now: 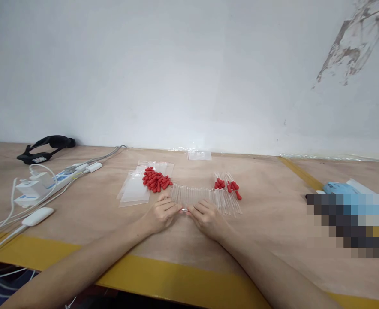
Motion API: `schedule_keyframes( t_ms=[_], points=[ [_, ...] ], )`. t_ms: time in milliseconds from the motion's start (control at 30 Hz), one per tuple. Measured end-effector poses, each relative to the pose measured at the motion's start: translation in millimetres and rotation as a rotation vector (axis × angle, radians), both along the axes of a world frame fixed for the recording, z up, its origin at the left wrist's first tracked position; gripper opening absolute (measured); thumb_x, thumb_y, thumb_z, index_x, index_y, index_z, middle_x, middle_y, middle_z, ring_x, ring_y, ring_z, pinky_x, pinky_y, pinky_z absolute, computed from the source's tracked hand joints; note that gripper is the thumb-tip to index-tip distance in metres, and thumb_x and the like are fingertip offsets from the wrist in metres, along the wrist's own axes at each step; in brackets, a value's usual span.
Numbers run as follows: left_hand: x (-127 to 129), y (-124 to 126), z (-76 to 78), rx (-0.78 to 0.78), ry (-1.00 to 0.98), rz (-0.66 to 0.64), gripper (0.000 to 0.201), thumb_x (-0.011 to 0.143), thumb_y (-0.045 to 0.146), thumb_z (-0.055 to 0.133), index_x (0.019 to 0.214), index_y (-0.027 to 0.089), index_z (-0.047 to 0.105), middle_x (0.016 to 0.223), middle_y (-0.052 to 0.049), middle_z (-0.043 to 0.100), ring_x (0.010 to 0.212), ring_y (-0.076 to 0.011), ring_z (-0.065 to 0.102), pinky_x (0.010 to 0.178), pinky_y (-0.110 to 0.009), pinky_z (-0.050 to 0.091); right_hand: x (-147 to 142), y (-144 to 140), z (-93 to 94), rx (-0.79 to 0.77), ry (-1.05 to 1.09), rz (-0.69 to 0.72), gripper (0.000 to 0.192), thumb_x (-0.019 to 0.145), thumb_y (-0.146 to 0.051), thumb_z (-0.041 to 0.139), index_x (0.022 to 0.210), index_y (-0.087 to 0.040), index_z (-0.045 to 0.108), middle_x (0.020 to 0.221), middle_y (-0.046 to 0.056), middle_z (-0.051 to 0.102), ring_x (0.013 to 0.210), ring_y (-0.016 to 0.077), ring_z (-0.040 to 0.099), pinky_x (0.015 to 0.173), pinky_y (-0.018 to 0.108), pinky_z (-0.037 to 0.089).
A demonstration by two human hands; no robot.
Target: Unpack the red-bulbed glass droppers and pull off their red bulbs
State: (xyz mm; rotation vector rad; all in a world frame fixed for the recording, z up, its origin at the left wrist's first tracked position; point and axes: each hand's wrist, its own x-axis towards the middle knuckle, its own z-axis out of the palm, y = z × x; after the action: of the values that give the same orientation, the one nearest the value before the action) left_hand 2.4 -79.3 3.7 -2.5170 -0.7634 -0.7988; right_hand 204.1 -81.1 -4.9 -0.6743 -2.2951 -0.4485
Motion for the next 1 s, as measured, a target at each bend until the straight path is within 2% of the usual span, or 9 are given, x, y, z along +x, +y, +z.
schedule_keyframes(
  t_ms=[200, 433, 600, 700, 800, 867, 1000],
  points=[
    [2.0, -1.7, 2.2, -0.035, -0.068, -0.034, 0.018, 0.087, 0.018, 0.040, 0.084, 0.017, 0.058, 0.059, -0.001, 0.058, 0.058, -0.0118, 0.052, 0.073, -0.030, 0.038, 5.3, -1.5, 10.4, 0.167, -0.085, 0.049, 0.017, 0.084, -0.013, 0.045, 0.090, -0.011, 0.060, 0.062, 0.003, 0.053, 0.060, 0.0142, 0.045, 0.058, 0.029, 0.037],
    [3.2, -2.1, 1.9, -0.139, -0.161, -0.071, 0.020, 0.087, 0.021, 0.042, 0.078, 0.016, 0.059, 0.056, 0.000, 0.058, 0.053, -0.0097, 0.050, 0.076, -0.031, 0.036, 10.8, -1.5, 17.4, 0.288, -0.095, 0.103, 0.018, 0.083, -0.008, 0.045, 0.095, -0.008, 0.058, 0.067, 0.006, 0.057, 0.065, 0.0151, 0.050, 0.061, 0.030, 0.041],
    [3.4, -7.6, 7.6, -0.293, -0.175, -0.061, 0.026, 0.088, 0.022, 0.040, 0.072, 0.016, 0.059, 0.052, 0.001, 0.055, 0.050, -0.0089, 0.047, 0.070, -0.029, 0.034, 15.7, 0.0, 18.0, 0.311, -0.100, 0.157, 0.023, 0.082, -0.004, 0.043, 0.101, -0.006, 0.056, 0.072, 0.007, 0.061, 0.070, 0.0160, 0.053, 0.066, 0.031, 0.043],
    [-6.1, -7.1, 11.6, -0.364, -0.191, -0.010, 0.026, 0.089, 0.024, 0.039, 0.075, 0.016, 0.060, 0.057, 0.001, 0.058, 0.054, -0.0097, 0.049, 0.069, -0.028, 0.034, 28.8, 5.9, 18.6, 0.295, -0.081, 0.145, 0.025, 0.083, -0.007, 0.043, 0.103, -0.010, 0.057, 0.076, 0.007, 0.063, 0.073, 0.0158, 0.055, 0.068, 0.031, 0.042],
    [-22.2, 1.5, 12.2, -0.419, -0.299, 0.121, 0.027, 0.090, 0.025, 0.036, 0.076, 0.016, 0.059, 0.061, 0.000, 0.056, 0.058, -0.0109, 0.049, 0.062, -0.025, 0.036, 54.2, 19.7, 21.8, 0.265, 0.095, -0.044, 0.020, 0.080, -0.014, 0.052, 0.097, -0.017, 0.061, 0.075, 0.004, 0.065, 0.069, 0.0142, 0.055, 0.066, 0.030, 0.041],
    [-29.8, 10.0, 10.5, -0.427, -0.378, 0.193, 0.026, 0.090, 0.023, 0.035, 0.079, 0.016, 0.058, 0.067, -0.001, 0.054, 0.064, -0.0122, 0.050, 0.062, -0.024, 0.039, 74.8, 31.7, 25.2, 0.189, 0.268, -0.276, 0.014, 0.078, -0.022, 0.056, 0.090, -0.020, 0.065, 0.072, 0.002, 0.065, 0.065, 0.0137, 0.055, 0.064, 0.029, 0.041],
    [-27.2, 25.6, 3.3, -0.329, -0.431, 0.218, 0.024, 0.087, 0.016, 0.035, 0.100, 0.015, 0.055, 0.083, -0.005, 0.050, 0.078, -0.0141, 0.050, 0.073, -0.027, 0.043, 114.5, 53.5, 28.7, -0.185, 0.425, -0.570, 0.022, 0.079, -0.028, 0.050, 0.084, -0.015, 0.067, 0.076, 0.006, 0.063, 0.067, 0.0148, 0.057, 0.063, 0.026, 0.043]
  ],
)
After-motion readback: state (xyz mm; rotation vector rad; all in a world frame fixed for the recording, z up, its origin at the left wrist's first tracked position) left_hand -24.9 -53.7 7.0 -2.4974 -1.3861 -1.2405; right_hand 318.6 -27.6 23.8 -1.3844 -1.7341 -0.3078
